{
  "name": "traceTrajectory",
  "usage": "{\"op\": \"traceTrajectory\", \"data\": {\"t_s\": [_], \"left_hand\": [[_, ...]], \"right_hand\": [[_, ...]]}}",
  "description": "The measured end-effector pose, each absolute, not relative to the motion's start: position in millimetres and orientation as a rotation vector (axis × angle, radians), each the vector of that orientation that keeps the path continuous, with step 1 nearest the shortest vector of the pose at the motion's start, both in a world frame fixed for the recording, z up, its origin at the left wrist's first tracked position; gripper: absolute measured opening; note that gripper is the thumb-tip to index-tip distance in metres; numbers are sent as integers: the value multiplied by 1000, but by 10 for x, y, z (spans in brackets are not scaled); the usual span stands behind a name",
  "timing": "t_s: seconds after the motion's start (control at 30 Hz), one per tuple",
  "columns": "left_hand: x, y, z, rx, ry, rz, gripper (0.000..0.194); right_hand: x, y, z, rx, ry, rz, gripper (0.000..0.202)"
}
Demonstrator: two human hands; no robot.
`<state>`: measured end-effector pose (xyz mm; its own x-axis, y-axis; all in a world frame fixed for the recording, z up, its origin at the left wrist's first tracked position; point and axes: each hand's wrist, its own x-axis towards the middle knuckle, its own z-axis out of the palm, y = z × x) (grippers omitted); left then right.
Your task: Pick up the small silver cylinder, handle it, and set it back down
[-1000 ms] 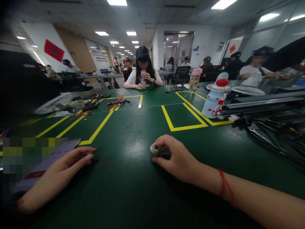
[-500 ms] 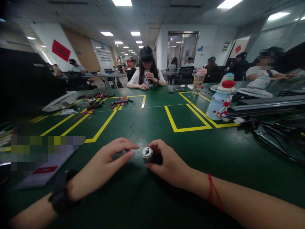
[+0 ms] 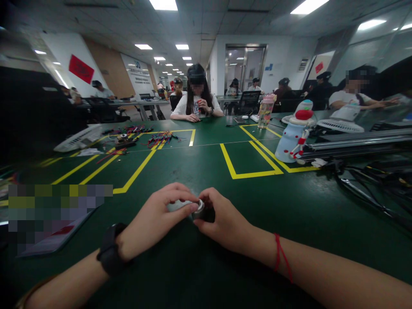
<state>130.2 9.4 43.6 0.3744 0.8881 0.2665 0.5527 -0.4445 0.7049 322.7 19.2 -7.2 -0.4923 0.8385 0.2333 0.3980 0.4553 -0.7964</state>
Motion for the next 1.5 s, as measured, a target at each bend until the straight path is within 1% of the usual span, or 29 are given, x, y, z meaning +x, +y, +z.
{"op": "traceTrajectory", "data": {"t_s": [0.13, 0.23, 0.33, 0.47, 0.6, 0.7, 0.8, 0.9, 1.03, 1.07, 1.13, 1.2, 1.23, 1.27, 1.3, 1.33, 1.37, 1.4, 1.43, 1.5], "left_hand": [[1322, 117, 477, 2097, 1258, 950, 13], [1247, 140, 456, 2044, 1295, 1028, 17], [1173, 146, 317, 2080, 1332, 891, 15], [1189, 125, 96, 2271, 1393, 670, 11], [1158, 110, 108, 2226, 1377, 699, 19], [891, 96, 199, 2044, 1395, 780, 24], [425, 73, 210, 1813, 1582, 860, 29], [4, 51, 132, 1614, 1642, 975, 31], [-173, 32, 51, 1517, 1629, 1038, 30], [-164, 30, 45, 1519, 1623, 1043, 29], [-131, 29, 39, 1532, 1615, 1045, 29], [-110, 28, 35, 1540, 1611, 1044, 28], [-109, 28, 32, 1543, 1609, 1044, 28], [-112, 27, 28, 1547, 1608, 1040, 29], [-119, 26, 24, 1551, 1610, 1037, 29], [-128, 24, 20, 1556, 1613, 1030, 29], [-136, 23, 16, 1561, 1619, 1023, 29], [-143, 22, 12, 1564, 1627, 1017, 29], [-148, 22, 8, 1565, 1637, 1014, 30], [-154, 24, 1, 1563, 1660, 1011, 30]], "right_hand": [[3228, 188, -66, -1013, -2080, 928, 40], [3234, 173, -42, -1031, -2082, 871, 40], [3240, 161, -32, -1066, -2066, 781, 39], [3216, 156, -65, -1071, -2048, 768, 38], [3221, 169, -40, -1079, -2024, 782, 38], [3431, 202, 69, -1157, -1979, 734, 41], [3938, 255, 168, -1380, -1886, 576, 50], [4643, 311, 155, -1725, -1740, 341, 57], [5440, 363, 28, -2070, -1625, 101, 59], [5546, 369, 10, -2116, -1621, 41, 60], [5589, 363, 12, -2137, -1655, -210, 68], [5389, 334, 55, -2012, -1746, -515, 74], [5202, 313, 81, -1905, -1829, -568, 72], [4968, 289, 103, -1785, -1948, -501, 66], [4699, 265, 117, -1658, -2072, -332, 57], [4411, 244, 120, -1526, -2213, -70, 48], [4120, 228, 113, -1403, -2315, 186, 43], [3844, 218, 98, -1297, -2375, 368, 42], [3600, 216, 79, -1210, -2423, 493, 39], [3255, 228, 57, -1105, -2473, 596, 28]]}}
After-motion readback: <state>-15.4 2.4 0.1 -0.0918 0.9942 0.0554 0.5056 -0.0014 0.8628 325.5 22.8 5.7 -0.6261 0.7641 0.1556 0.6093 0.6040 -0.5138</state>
